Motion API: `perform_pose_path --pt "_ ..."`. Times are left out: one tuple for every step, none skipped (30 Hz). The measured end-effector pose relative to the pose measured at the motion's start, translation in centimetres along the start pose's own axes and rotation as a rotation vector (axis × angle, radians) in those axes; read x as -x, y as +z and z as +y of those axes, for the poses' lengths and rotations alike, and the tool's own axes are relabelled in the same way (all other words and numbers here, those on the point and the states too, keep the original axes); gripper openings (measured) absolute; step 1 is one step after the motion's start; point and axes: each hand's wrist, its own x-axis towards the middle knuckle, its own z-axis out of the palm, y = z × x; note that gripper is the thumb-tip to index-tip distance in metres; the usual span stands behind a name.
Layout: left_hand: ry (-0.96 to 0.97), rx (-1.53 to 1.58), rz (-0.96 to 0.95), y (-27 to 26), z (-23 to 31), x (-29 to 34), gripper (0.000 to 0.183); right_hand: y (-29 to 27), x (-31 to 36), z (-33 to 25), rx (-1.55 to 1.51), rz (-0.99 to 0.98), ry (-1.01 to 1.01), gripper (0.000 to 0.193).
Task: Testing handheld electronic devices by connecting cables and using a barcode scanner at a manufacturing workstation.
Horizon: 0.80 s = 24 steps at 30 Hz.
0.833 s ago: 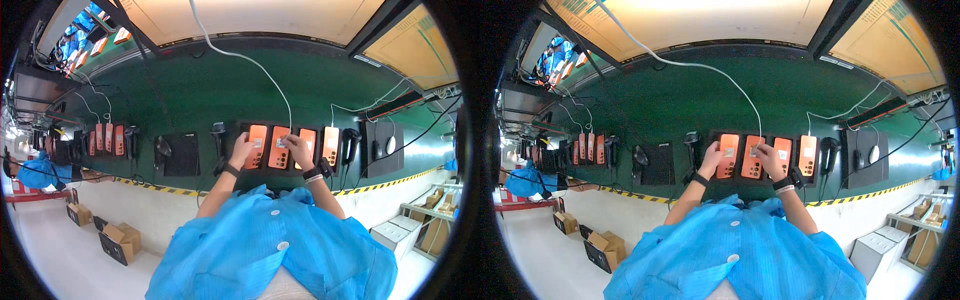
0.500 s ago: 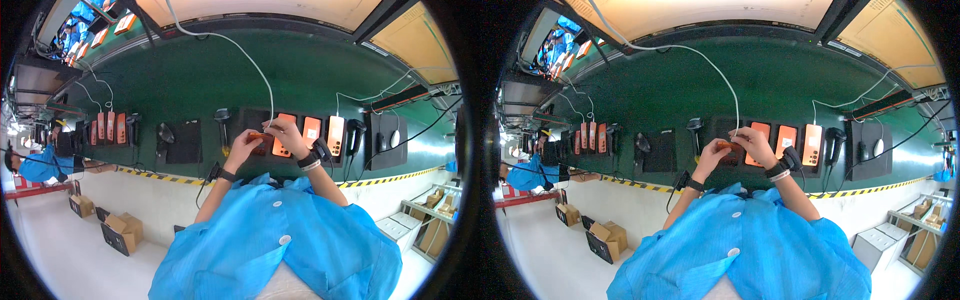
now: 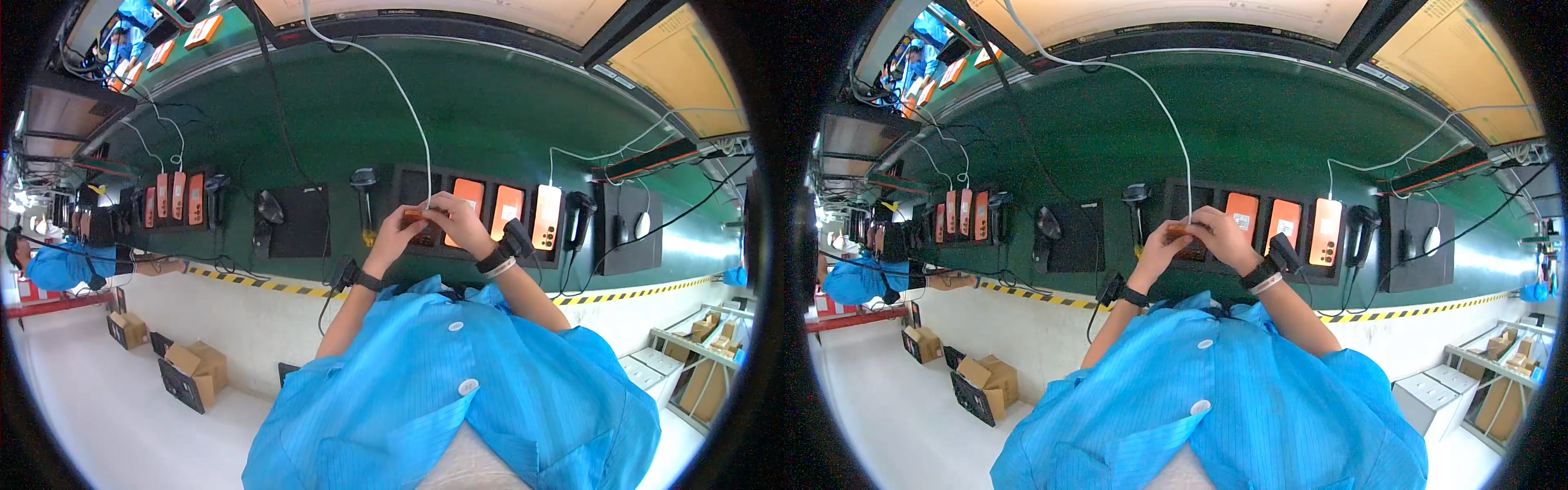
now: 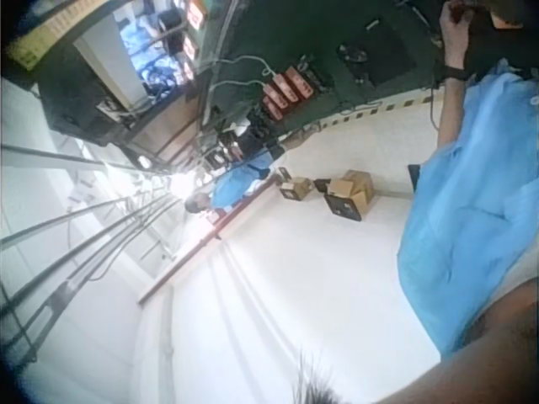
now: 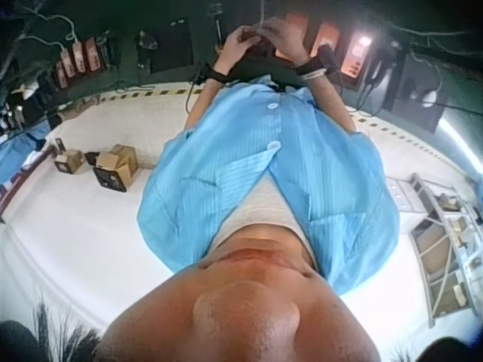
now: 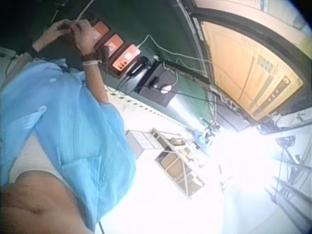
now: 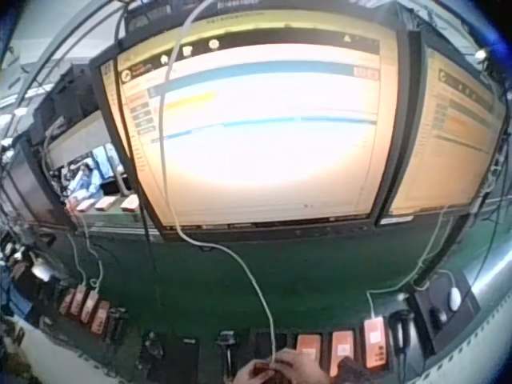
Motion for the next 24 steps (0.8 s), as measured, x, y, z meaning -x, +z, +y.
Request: perform_pose_path --pt "0.027 -0.003 0.017 0.1 -0.1 0.3 0.031 0.4 0.1 0.1 -0.052 0.015 0.004 0.017" --pt "0.061 -0.008 0.035 0.1 -0.3 0.3 0.034 0.7 0.0 0.6 -0.048 0.018 -0.005 0.017" --pt "0.071 -0.011 0.033 0.0 -0.9 0.3 0.034 1.3 0.0 1.3 -0.067 0.025 0.042 0.02" --pt "0.11 -0.098 0.12 0.0 -1.6 0.6 0.042 1.7 -0.1 2.0 -0.087 0.031 0.089 0.022" --pt "0.15 -0.184 0.211 -0.4 -2.8 0.7 0.05 1.9 -0.6 2.7 -0.083 0.032 0.078 0.022" --pt "0.169 -0.472 0.303 -2.0 -5.3 1.0 0.056 2.2 -1.3 3.0 0.016 -0.013 0.12 0.025" --pt "0.173 -0.471 0.29 -2.1 -5.4 1.5 0.056 2.0 -1.5 4.1 0.121 -0.031 0.185 0.028" --pt "0.152 -0.661 0.293 -2.0 -5.1 2.1 0.057 1.5 -2.4 4.9 0.118 -0.022 0.175 0.032" --pt "0.124 -0.853 0.303 -1.9 -5.2 3.0 0.058 1.4 -3.4 6.1 0.115 -0.017 0.179 0.032" --pt "0.122 -0.857 0.296 -1.6 -5.4 3.6 0.058 1.4 -4.4 7.2 0.077 0.102 0.15 0.033" --pt "0.142 -0.904 0.302 -1.7 -5.9 4.2 0.059 1.5 -5.3 7.9 0.036 0.214 0.117 0.033" --pt "0.164 -0.95 0.306 -1.7 -6.3 4.7 0.06 1.3 -5.8 8.0 0.034 0.214 0.116 0.033" --pt "0.163 -0.952 0.305 -1.5 -6.8 5.4 0.06 1.0 -6.1 8.1 0.182 0.338 0.026 0.033" --pt "0.12 -0.941 0.282 -1.2 -7.1 5.9 0.06 0.8 -6.3 8.2 0.332 0.46 -0.07 0.032" --pt "0.078 -0.928 0.263 -1.1 -7.2 6.2 0.06 0.6 -6.0 7.8 0.331 0.458 -0.075 0.032" --pt "0.002 -0.875 0.247 -1.0 -7.4 6.4 0.059 0.1 -4.8 7.3 0.259 0.398 0.022 0.03" --pt "0.006 -0.871 0.243 -1.1 -7.2 6.3 0.059 -0.6 -3.3 6.8 0.193 0.342 0.122 0.028" --pt "-0.003 -0.845 0.215 -1.0 -6.9 6.3 0.057 -1.5 -1.1 6.9 0.121 0.217 0.26 0.025" --pt "-0.017 -0.819 0.196 -1.1 -6.7 6.5 0.056 -2.2 1.3 7.2 0.045 0.082 0.395 0.023" --pt "-0.021 -0.833 0.214 -1.2 -7.2 6.5 0.055 -2.5 4.0 7.2 -0.008 -0.013 0.505 0.022" --pt "-0.018 -0.825 0.22 -1.3 -7.6 6.8 0.055 -2.9 7.1 7.3 -0.06 -0.112 0.613 0.02" --pt "0.0 -0.882 0.229 -0.7 -7.6 6.6 0.055 -3.9 11.5 11.1 0.305 -0.277 0.222 0.02" --pt "0.017 -0.941 0.244 -0.3 -7.4 6.4 0.054 -4.2 15.1 14.6 0.661 -0.439 -0.182 0.02" --pt "-0.066 -0.919 0.229 0.0 -7.0 6.4 0.056 -3.7 17.1 14.4 0.396 -0.408 0.365 0.02"
